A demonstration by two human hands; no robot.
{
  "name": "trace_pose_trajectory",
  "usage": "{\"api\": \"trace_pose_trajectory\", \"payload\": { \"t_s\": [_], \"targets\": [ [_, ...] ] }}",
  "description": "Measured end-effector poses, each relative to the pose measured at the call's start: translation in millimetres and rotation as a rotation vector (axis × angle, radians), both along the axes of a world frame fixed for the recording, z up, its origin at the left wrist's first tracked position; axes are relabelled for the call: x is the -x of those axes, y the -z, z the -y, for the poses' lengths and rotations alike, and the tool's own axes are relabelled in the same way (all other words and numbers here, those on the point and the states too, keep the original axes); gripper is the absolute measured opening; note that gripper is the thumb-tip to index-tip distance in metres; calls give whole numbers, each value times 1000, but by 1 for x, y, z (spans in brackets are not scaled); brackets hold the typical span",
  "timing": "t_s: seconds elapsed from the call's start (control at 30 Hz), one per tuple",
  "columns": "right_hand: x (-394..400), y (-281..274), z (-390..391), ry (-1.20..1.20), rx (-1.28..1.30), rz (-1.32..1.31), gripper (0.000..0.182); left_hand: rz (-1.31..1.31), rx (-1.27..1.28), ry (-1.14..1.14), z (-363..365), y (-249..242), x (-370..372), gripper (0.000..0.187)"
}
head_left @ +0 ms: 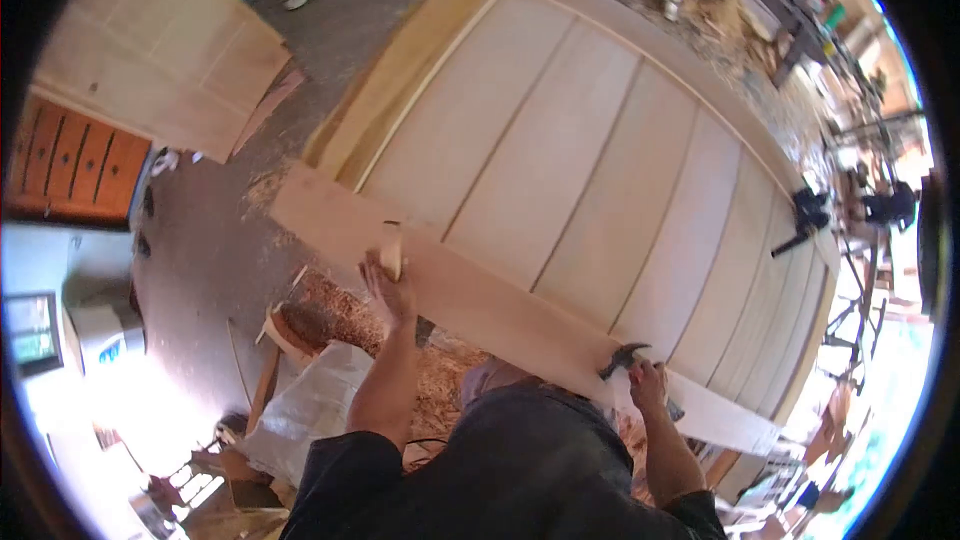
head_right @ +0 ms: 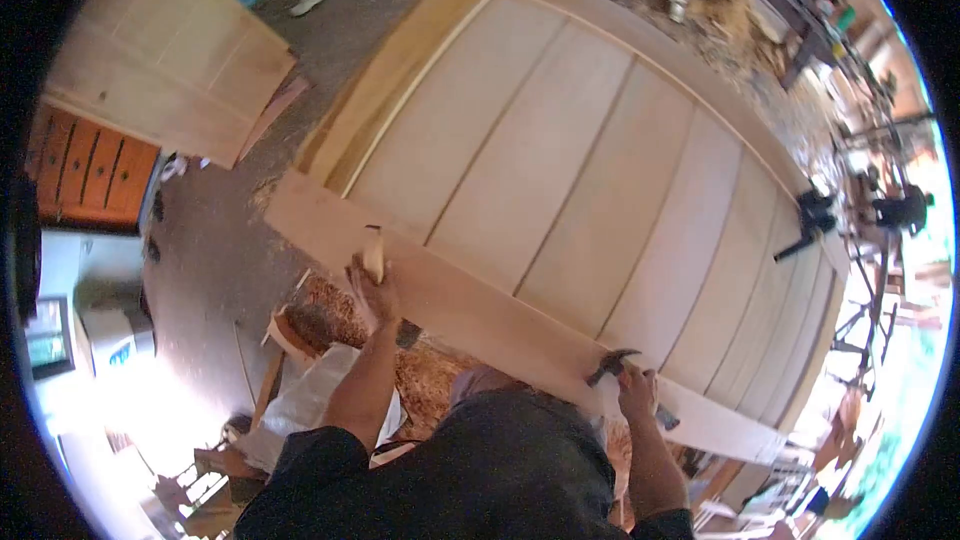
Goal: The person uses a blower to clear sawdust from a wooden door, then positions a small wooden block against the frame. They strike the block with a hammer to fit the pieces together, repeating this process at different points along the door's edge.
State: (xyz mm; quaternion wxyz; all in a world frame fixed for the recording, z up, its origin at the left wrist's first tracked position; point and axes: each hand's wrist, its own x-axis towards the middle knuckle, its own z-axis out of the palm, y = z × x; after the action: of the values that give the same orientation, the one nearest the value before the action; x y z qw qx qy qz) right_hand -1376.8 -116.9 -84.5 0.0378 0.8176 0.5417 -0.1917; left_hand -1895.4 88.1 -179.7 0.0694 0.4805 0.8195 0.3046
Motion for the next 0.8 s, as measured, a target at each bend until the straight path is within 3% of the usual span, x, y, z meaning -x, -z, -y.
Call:
{"api": "trace_pose_trajectory", "payload": {
  "t_s": [0.07, 0.3, 0.73, 0.8],
  "targets": [
    [2, -6, -6, 49, 58, -13, 27, 34, 23, -54, -8, -33, -12, 64],
    [1, -18, -4, 86, 20, -50, 30, -6, 238, -123, -9, -50, -24, 71],
    [-10, -13, 9, 180, -97, -76, 23, -111, 134, -24, -6, -19, -17, 68],
    [-10, -11, 15, 205, -121, -68, 24, -268, 21, 49, -1, 19, 9, 61]
  ]
}}
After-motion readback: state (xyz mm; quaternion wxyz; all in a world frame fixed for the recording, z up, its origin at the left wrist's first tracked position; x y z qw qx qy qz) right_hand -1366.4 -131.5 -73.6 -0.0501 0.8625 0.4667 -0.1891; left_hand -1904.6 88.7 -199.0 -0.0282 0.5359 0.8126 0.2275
